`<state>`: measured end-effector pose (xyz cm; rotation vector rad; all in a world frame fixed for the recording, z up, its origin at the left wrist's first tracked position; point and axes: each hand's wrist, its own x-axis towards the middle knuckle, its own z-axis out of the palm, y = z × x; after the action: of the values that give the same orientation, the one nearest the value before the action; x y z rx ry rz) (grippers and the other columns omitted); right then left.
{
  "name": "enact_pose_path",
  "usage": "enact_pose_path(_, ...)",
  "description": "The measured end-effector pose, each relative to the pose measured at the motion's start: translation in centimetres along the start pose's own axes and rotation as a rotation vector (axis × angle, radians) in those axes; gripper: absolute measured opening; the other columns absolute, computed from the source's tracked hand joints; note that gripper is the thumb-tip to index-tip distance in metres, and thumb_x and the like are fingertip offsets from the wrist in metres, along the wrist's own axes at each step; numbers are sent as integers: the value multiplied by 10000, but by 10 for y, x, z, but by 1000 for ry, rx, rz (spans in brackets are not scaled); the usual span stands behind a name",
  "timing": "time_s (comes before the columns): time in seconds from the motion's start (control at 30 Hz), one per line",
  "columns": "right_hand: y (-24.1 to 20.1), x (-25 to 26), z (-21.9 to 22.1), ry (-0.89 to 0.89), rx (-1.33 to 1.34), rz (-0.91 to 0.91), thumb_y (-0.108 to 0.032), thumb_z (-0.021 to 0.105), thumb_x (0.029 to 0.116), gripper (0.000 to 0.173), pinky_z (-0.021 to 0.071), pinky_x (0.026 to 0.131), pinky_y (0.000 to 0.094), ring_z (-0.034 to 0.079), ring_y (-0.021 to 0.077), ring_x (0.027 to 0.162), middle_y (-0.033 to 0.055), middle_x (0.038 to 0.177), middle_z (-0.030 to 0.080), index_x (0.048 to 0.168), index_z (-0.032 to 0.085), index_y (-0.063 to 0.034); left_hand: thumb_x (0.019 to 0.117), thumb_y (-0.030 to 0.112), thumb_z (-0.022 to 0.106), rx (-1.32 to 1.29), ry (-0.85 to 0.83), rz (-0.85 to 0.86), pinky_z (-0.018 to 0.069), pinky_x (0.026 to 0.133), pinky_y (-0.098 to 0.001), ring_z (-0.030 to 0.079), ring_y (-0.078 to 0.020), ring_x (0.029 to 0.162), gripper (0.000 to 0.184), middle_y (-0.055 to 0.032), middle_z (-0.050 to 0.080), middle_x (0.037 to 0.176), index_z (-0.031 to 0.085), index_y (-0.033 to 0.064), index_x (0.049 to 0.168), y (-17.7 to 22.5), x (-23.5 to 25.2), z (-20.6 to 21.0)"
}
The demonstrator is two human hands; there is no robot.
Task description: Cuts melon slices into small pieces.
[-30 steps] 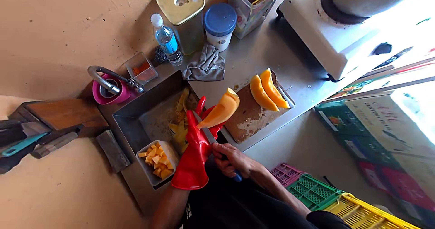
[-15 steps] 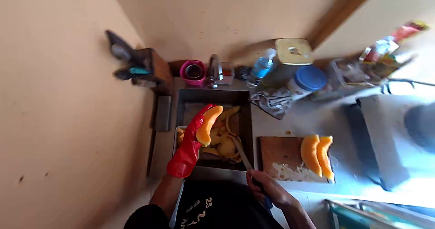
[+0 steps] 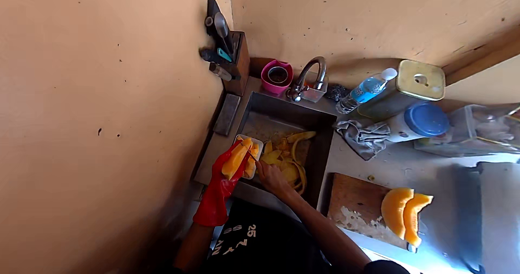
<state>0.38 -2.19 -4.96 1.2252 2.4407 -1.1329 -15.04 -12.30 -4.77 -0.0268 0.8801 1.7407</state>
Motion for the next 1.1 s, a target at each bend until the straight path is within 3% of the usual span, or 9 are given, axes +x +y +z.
enact_pose_path(0.13,4,11,18,-77,134,-42,-402,215,1122,606,530,875,548,686,366,997,218,1003,690,1134,652,18,1058,232,378,-96,13,15,589,895,-429,675,-296,1072,416,-220,655,1207,534,5,1370,0,-1,-10)
enact_pose_path(0.27,13,11,21,-58,356,-83,-369,234,1128,584,508,829,481,638,280,851,159,866,638,1040,659,23,1052,239,361,-58,135,2,564,937,-450,644,-301,1133,431,-210,626,1270,503,19,1395,0,4,-8)
enact_pose_path(0.37,10,3,14,-2,308,-99,-392,234,1124,581,513,759,474,634,277,783,135,794,611,992,641,0,1055,235,373,-41,128,-5,565,945,-451,646,-312,1150,437,-221,623,1287,497,23,1417,3,9,-8)
enact_pose_path(0.53,8,4,10,-101,102,39,-448,204,1120,627,525,900,569,676,391,1075,230,1074,688,1162,637,3,1064,248,375,21,82,-26,570,932,-454,652,-319,1148,434,-225,631,1284,517,21,1405,0,20,1)
enact_pose_path(0.6,11,8,10,-114,109,54,-456,195,1120,634,521,911,568,671,389,1097,228,1095,687,1172,632,0,1055,280,371,-37,60,-46,566,945,-461,647,-317,1157,453,-218,627,1288,510,32,1408,-4,26,1)
enact_pose_path(0.77,27,13,1,-148,387,-95,-393,218,1133,596,487,804,461,603,266,825,146,850,590,997,627,19,1052,288,401,33,130,-12,577,908,-470,659,-316,1106,424,-218,639,1240,526,22,1358,-5,28,-2)
enact_pose_path(0.87,19,3,-5,-79,364,-94,-403,239,1128,582,492,770,465,606,262,794,129,811,586,958,627,-6,1060,234,398,127,128,39,571,929,-470,652,-316,1128,415,-221,631,1267,521,19,1393,-1,27,-4)
enact_pose_path(1.03,17,2,8,-157,194,-13,-443,219,1122,623,512,885,553,672,372,1021,221,1014,677,1089,640,16,1075,242,345,139,19,17,552,983,-425,627,-276,1212,444,-186,612,1351,502,41,1438,-1,23,1)
enact_pose_path(1.1,19,5,7,-172,194,-14,-438,218,1125,624,512,892,547,671,368,1024,221,1014,676,1080,637,22,1073,239,356,184,0,41,556,973,-413,631,-269,1200,440,-177,613,1351,505,55,1444,-3,24,3)
